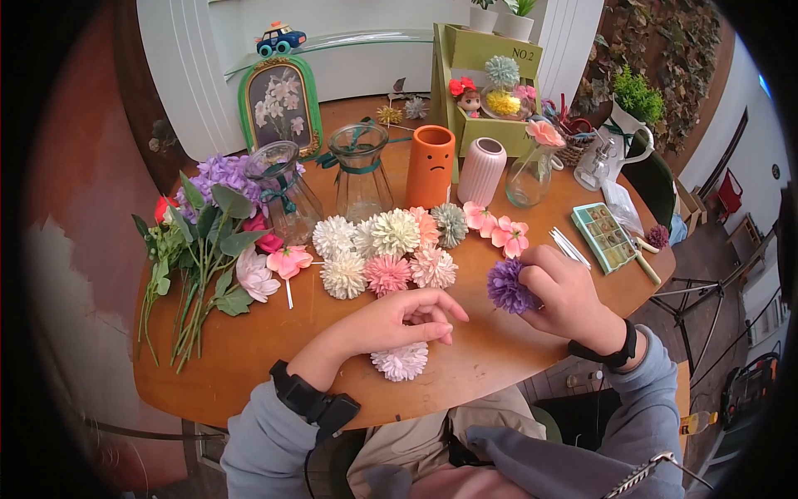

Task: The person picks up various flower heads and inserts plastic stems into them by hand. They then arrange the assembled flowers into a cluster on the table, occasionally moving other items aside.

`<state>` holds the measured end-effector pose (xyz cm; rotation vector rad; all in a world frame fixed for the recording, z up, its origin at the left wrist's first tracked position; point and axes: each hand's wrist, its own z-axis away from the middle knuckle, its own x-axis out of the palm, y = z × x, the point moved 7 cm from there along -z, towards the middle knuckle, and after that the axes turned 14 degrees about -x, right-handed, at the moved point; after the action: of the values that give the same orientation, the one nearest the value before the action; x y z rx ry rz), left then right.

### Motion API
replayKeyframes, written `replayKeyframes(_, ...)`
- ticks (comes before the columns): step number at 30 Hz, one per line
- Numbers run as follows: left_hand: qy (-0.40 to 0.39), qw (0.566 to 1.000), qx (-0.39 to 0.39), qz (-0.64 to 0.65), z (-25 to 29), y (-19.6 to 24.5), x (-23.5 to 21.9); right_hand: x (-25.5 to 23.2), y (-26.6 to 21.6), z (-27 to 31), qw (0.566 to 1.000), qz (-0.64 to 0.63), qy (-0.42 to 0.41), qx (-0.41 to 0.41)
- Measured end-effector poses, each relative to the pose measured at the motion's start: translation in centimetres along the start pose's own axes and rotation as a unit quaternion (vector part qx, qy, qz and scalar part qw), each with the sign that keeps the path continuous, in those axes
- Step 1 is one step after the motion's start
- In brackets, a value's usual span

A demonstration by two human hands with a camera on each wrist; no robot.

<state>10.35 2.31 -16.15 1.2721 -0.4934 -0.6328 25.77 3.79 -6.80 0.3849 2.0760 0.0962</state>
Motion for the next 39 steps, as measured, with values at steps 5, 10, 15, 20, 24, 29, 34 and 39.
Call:
replayKeyframes(5,0.003,1.0,-0.001,-0.006,0.0,-0.1,0.0,0.1,0.0,0.1,1.0,-0.002,0.004,0.002)
replayKeyframes(10,0.007,0.999,-0.013,-0.039,-0.1,-0.1,0.1,0.1,-0.1,0.1,1.0,-0.004,0.01,0.003)
replayKeyframes(15,0.003,0.999,-0.017,-0.05,-0.1,-0.3,0.2,0.4,-0.3,0.0,1.0,-0.019,0.011,0.007)
replayKeyframes(20,0.003,0.998,-0.023,-0.063,0.0,-0.2,0.3,1.7,-1.1,-0.6,0.998,-0.047,-0.024,-0.016)
replayKeyframes(24,0.001,0.998,-0.024,-0.058,-0.1,-0.4,0.4,3.9,-1.7,-0.4,0.988,-0.094,-0.119,-0.038)
replayKeyframes(29,0.003,0.998,-0.029,-0.064,0.0,-0.4,0.4,1.6,-1.6,-1.0,0.998,-0.05,-0.032,-0.038)
replayKeyframes(34,-0.002,0.998,-0.024,-0.066,-0.1,-0.3,0.4,-0.3,-0.5,-0.6,0.997,0.0,0.072,-0.025)
replayKeyframes(39,-0.001,0.998,-0.02,-0.059,-0.1,-0.5,0.3,-2.1,0.8,-0.3,0.992,0.05,0.113,0.007)
